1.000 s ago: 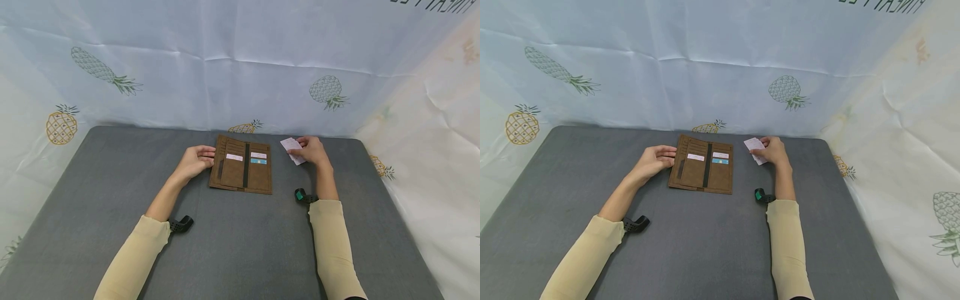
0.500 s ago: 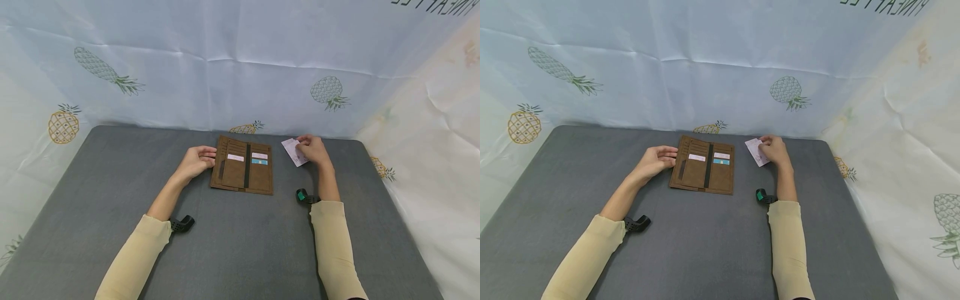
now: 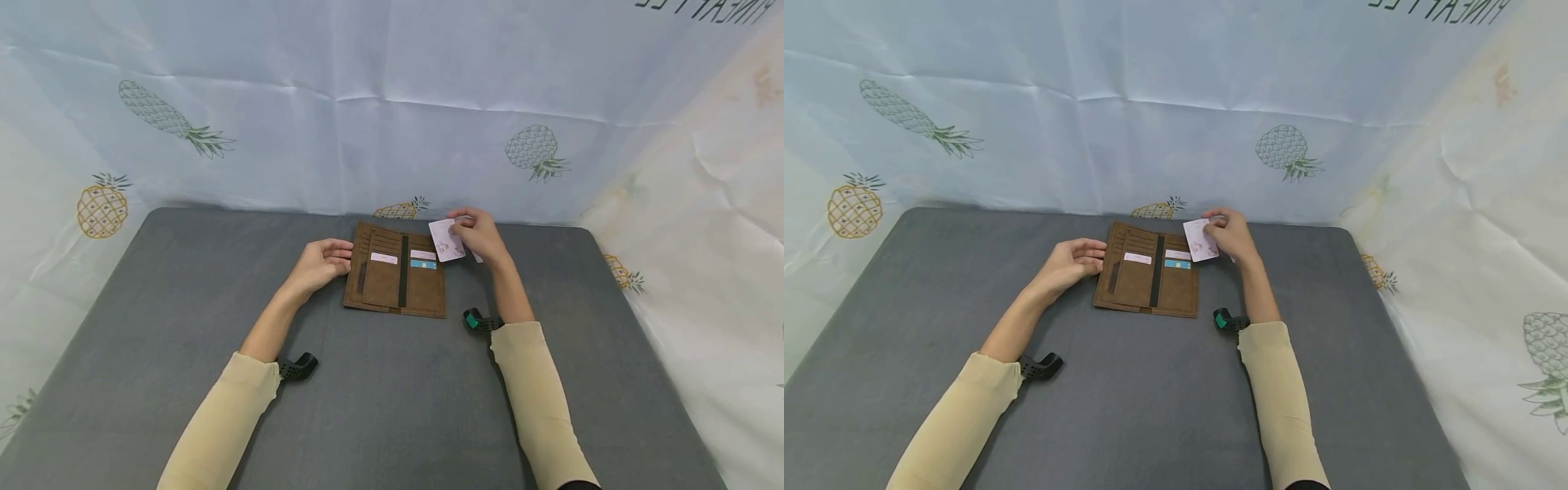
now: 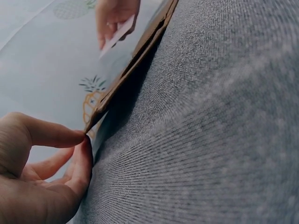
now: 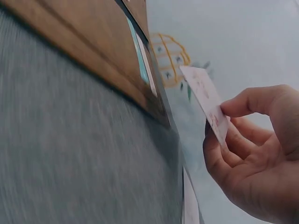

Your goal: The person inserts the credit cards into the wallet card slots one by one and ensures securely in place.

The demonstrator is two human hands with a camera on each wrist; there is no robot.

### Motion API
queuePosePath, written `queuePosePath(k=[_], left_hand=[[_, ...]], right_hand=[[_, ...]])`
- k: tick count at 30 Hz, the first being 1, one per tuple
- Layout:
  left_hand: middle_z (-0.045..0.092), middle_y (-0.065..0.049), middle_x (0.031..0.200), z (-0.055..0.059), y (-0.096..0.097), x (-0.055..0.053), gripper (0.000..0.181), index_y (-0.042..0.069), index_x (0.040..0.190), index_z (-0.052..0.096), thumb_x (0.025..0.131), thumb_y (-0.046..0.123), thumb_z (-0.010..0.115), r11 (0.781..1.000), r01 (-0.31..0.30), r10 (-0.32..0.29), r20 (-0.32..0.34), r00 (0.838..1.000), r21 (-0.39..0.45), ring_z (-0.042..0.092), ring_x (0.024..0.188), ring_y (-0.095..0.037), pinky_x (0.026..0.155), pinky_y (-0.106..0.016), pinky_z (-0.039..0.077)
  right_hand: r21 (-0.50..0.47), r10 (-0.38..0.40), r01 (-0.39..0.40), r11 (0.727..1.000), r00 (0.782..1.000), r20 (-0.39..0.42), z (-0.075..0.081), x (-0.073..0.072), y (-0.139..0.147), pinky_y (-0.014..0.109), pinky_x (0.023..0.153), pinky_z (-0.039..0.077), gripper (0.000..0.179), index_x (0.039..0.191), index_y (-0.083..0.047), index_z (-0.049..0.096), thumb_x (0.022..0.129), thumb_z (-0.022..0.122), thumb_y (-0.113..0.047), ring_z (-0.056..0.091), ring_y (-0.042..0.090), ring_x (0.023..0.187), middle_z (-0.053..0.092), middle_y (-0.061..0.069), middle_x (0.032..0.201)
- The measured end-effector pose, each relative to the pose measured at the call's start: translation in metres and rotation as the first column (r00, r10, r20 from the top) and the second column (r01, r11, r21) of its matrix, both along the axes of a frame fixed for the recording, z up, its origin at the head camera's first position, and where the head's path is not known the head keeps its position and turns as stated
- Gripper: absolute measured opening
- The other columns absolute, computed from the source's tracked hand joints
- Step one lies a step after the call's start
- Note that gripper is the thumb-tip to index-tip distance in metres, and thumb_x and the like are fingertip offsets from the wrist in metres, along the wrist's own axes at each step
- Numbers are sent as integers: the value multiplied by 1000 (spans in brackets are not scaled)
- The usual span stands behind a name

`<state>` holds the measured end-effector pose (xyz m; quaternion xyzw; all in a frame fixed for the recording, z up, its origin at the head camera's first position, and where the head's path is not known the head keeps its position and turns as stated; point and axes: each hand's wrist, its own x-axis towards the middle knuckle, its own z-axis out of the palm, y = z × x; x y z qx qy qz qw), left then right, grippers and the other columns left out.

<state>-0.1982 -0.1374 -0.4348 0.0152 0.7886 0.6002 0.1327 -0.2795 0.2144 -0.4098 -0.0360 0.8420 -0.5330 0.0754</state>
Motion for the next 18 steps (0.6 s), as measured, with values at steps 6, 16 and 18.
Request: queuePosePath(k=[6,16,18], left_hand=[[64,-26,143,-1,-1,-1,48,-1,150,59,102,-4,64,1000,-1,0,9,1000,12,68,128,-38,100,-30,61],[64,-27,143,-1,-2,-1,49,-1,150,59,102,-4,64,1000,2,-2,13,1000,15,67,130,-39,104,-36,61],[64,-27,143,-2,-2,-1,49,-1,150,59,101,-4,64,1000,-1,1,12,1000,15,68,129,-39,102,-34,61]], right_hand=[[8,18,-18,1000,998,-67,-1,-4,-25,23,61,39,34,137,2,67,105,59,-4,47,7,65,72,4,92],[32,82,-79,996,990,-117,1,-13,-64,37,82,67,34,136,5,67,103,61,0,67,9,74,78,17,94],[35,102,-99,995,987,-125,1,-14,-70,44,86,68,33,135,5,67,103,63,1,69,9,75,78,18,93]])
